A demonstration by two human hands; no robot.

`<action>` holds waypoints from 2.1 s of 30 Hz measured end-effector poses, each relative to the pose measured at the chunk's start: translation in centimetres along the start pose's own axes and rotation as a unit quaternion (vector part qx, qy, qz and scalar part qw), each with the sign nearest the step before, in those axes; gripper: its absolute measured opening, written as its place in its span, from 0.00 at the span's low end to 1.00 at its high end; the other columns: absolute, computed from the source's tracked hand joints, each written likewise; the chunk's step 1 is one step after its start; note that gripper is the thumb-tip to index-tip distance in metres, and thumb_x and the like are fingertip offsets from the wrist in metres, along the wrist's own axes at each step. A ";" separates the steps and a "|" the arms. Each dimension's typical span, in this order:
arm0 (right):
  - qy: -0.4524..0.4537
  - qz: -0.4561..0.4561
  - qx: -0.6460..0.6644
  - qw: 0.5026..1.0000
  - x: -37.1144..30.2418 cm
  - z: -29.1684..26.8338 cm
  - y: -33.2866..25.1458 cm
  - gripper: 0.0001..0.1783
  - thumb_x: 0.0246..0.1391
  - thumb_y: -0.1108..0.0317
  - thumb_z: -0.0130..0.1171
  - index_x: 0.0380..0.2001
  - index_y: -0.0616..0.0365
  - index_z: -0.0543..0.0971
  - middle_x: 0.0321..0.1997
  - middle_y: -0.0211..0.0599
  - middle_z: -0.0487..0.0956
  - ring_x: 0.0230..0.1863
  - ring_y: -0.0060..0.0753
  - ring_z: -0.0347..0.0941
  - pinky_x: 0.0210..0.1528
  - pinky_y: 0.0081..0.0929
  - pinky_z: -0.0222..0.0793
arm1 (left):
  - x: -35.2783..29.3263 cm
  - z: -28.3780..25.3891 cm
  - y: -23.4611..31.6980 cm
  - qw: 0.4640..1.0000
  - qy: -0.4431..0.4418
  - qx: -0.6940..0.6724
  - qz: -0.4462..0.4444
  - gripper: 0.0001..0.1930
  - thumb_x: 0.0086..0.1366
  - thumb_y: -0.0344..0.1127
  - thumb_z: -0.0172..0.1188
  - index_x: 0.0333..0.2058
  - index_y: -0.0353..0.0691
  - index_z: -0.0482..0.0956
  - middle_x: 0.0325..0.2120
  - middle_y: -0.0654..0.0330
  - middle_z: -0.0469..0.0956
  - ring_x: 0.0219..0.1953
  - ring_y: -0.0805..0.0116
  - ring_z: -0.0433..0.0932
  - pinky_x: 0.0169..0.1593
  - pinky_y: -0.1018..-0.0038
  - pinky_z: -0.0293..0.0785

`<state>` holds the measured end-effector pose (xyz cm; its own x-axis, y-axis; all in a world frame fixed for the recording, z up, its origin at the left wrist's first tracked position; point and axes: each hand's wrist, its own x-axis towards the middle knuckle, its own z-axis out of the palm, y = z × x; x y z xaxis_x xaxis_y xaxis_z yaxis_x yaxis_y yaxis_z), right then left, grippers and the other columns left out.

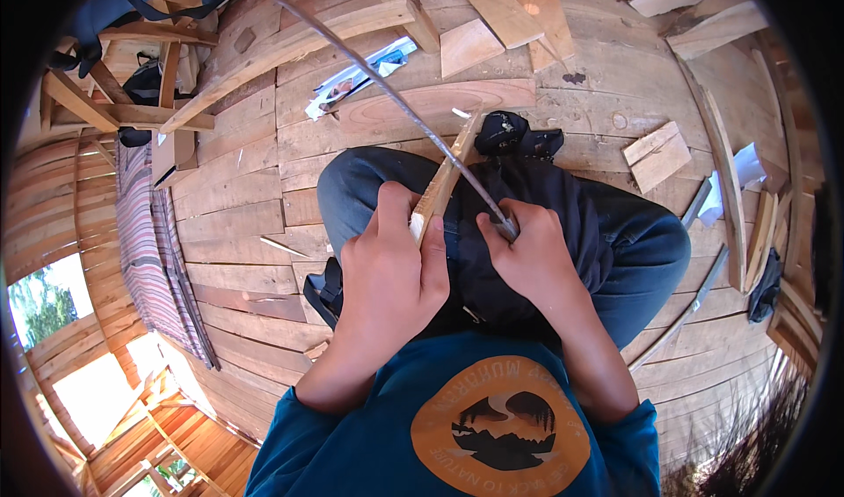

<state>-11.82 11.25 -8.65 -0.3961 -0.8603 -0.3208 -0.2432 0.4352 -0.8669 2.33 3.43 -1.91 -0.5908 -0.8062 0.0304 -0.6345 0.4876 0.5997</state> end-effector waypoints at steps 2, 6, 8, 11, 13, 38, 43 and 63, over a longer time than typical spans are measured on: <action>0.016 0.013 -0.010 1.000 0.9 -0.2 2.0 0.14 0.53 0.66 0.61 0.21 0.67 0.76 0.18 0.56 0.74 0.25 0.61 0.74 0.29 0.43 0.69 | 0.2 -0.4 0.5 1.000 0.000 0.000 -0.012 0.11 0.62 0.27 0.57 0.39 0.34 0.64 0.26 0.46 0.76 0.23 0.42 0.77 0.24 0.57 0.72; -0.025 0.058 0.036 0.997 -0.7 -0.1 1.3 0.15 0.53 0.66 0.62 0.20 0.67 0.74 0.16 0.53 0.73 0.21 0.58 0.73 0.25 0.41 0.66 | 0.0 -0.1 0.0 1.000 -0.005 0.000 0.013 0.10 0.63 0.28 0.56 0.40 0.34 0.65 0.25 0.46 0.76 0.23 0.43 0.78 0.25 0.59 0.72; -0.023 0.022 0.047 0.998 -1.3 -0.2 -0.2 0.16 0.53 0.66 0.62 0.20 0.66 0.73 0.15 0.53 0.71 0.21 0.58 0.72 0.24 0.41 0.65 | 0.3 0.0 0.1 0.999 0.007 -0.030 -0.009 0.10 0.65 0.29 0.54 0.42 0.33 0.66 0.23 0.44 0.75 0.23 0.43 0.78 0.26 0.62 0.71; -0.018 -0.027 0.025 0.999 -0.7 -0.2 -0.3 0.16 0.53 0.65 0.63 0.19 0.65 0.73 0.15 0.53 0.71 0.22 0.60 0.72 0.24 0.41 0.65 | 0.7 -0.3 -0.1 1.000 -0.004 -0.013 -0.007 0.10 0.65 0.29 0.53 0.42 0.33 0.66 0.22 0.45 0.74 0.22 0.44 0.78 0.26 0.63 0.71; 0.004 -0.003 0.010 1.000 0.4 0.0 1.9 0.16 0.53 0.65 0.63 0.19 0.65 0.73 0.15 0.52 0.72 0.21 0.60 0.72 0.24 0.42 0.66 | 0.7 -0.7 0.0 1.000 -0.020 -0.012 -0.016 0.10 0.65 0.28 0.54 0.42 0.33 0.66 0.23 0.45 0.75 0.24 0.44 0.79 0.27 0.63 0.72; -0.050 0.013 0.038 0.998 0.7 -1.4 1.8 0.16 0.53 0.68 0.62 0.19 0.65 0.72 0.13 0.51 0.69 0.19 0.59 0.70 0.22 0.38 0.65 | 1.6 -1.4 0.4 0.998 -0.056 -0.021 -0.012 0.11 0.64 0.27 0.55 0.43 0.32 0.67 0.34 0.46 0.77 0.28 0.49 0.81 0.33 0.67 0.74; -0.052 -0.024 0.059 0.997 -0.2 -0.8 -0.3 0.16 0.52 0.67 0.63 0.18 0.65 0.72 0.15 0.51 0.72 0.21 0.58 0.73 0.25 0.43 0.68 | 1.1 -1.0 -0.8 0.999 -0.026 -0.012 0.017 0.11 0.62 0.26 0.57 0.41 0.34 0.67 0.33 0.50 0.78 0.26 0.48 0.80 0.27 0.64 0.75; -0.047 -0.028 -0.062 0.997 0.3 -0.5 -1.2 0.13 0.50 0.67 0.63 0.19 0.63 0.75 0.19 0.51 0.76 0.26 0.58 0.76 0.31 0.45 0.73 | 0.0 -1.1 -1.9 0.999 -0.014 -0.016 -0.026 0.11 0.63 0.27 0.56 0.42 0.34 0.67 0.27 0.48 0.78 0.25 0.44 0.79 0.28 0.61 0.75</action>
<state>-12.12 10.62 -7.47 -0.2952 -0.9030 -0.3122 -0.3729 0.4097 -0.8325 4.04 2.13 -2.21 -0.5719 -0.8200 -0.0231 -0.6486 0.4347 0.6248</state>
